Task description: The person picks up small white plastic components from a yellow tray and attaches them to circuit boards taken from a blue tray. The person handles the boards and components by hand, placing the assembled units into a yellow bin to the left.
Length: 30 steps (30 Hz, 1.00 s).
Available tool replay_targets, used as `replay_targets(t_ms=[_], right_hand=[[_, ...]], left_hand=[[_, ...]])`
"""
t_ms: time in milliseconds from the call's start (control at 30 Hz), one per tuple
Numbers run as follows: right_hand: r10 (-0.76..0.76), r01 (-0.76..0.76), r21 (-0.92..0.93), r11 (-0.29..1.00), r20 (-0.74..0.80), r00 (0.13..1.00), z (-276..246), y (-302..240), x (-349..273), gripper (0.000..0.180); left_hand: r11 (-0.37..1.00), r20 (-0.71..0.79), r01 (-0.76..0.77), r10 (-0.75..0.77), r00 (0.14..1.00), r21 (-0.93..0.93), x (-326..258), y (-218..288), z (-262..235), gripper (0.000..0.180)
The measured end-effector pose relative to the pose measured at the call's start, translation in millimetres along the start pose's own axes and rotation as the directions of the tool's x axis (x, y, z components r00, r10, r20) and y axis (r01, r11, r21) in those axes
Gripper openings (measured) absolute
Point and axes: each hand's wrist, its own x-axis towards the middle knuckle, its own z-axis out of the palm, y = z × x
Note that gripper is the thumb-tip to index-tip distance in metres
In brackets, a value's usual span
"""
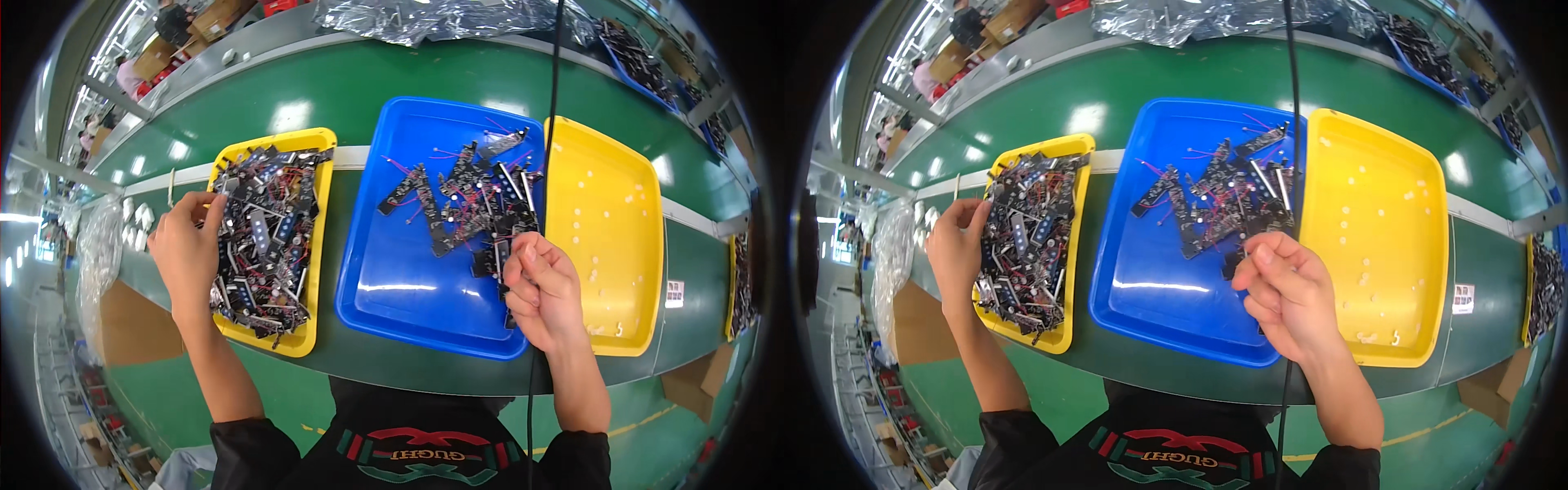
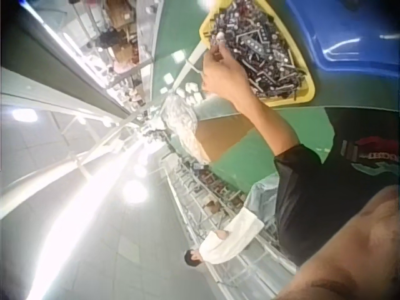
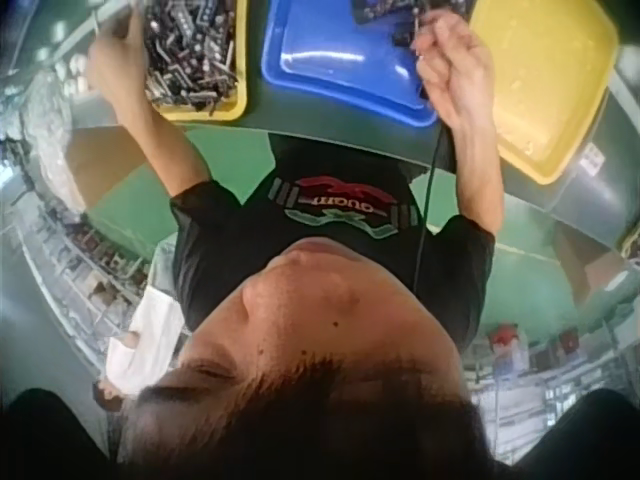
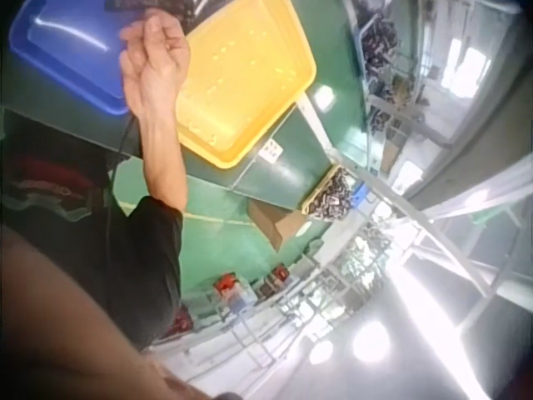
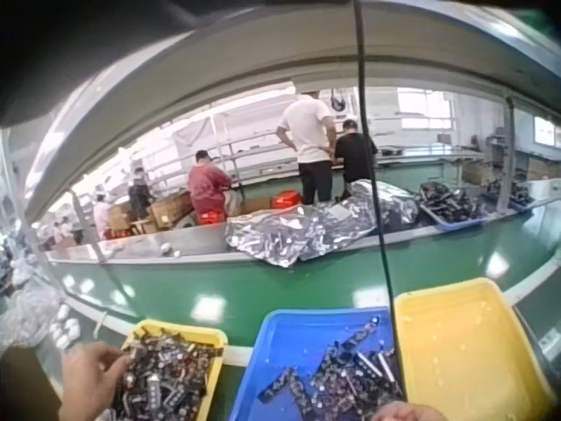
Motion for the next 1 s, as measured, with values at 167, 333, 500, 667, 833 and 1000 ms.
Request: replay_targets(t_ms=[167, 333, 500, 667, 833, 1000], right_hand=[[-0.036, 0.036, 0.009, 0.999, 0.002, 0.999, -6.2, -2.1, 0.1, 0.016], [-0.026, 0.025, -0.037, 0.999, -0.023, 0.999, -0.9, -3.4, -0.6, 0.021], [-0.043, 0.043, -0.007, 0.999, -0.041, 0.998, 0.0, -4.6, -0.5, 0.018], [-0.039, 0.04, 0.02, 0.999, -0.02, 0.999, 2.2, -7.9, -2.6, 0.016], [-0.033, 0.033, 0.009, 0.999, 0.017, 0.999, -0.4, -9.8, -3.5, 0.015], [-0.055, 0.055, 0.018, 0.998, 0.015, 0.998, -1.1, -11.2, -1.7, 0.015]], left_hand=[[1.0, -0.076, -0.015, 0.017, 0.997, 0.021, 2.4, 5.2, 2.8, 0.03], [0.982, -0.289, -0.123, 0.16, 0.944, 0.141, -11.3, 33.8, -8.4, 0.029], [0.884, -0.262, -0.443, 0.396, 0.88, -0.151, -42.7, 116.2, -4.7, 0.023], [0.882, 0.081, -0.431, 0.451, 0.889, -0.189, -56.0, 165.7, 56.3, 0.018], [0.9, 0.114, -0.343, 0.383, 0.917, -0.269, -53.6, 179.1, 86.4, 0.015], [0.845, 0.158, -0.249, 0.36, 0.92, -0.473, -45.5, 173.3, 79.5, 0.012]])
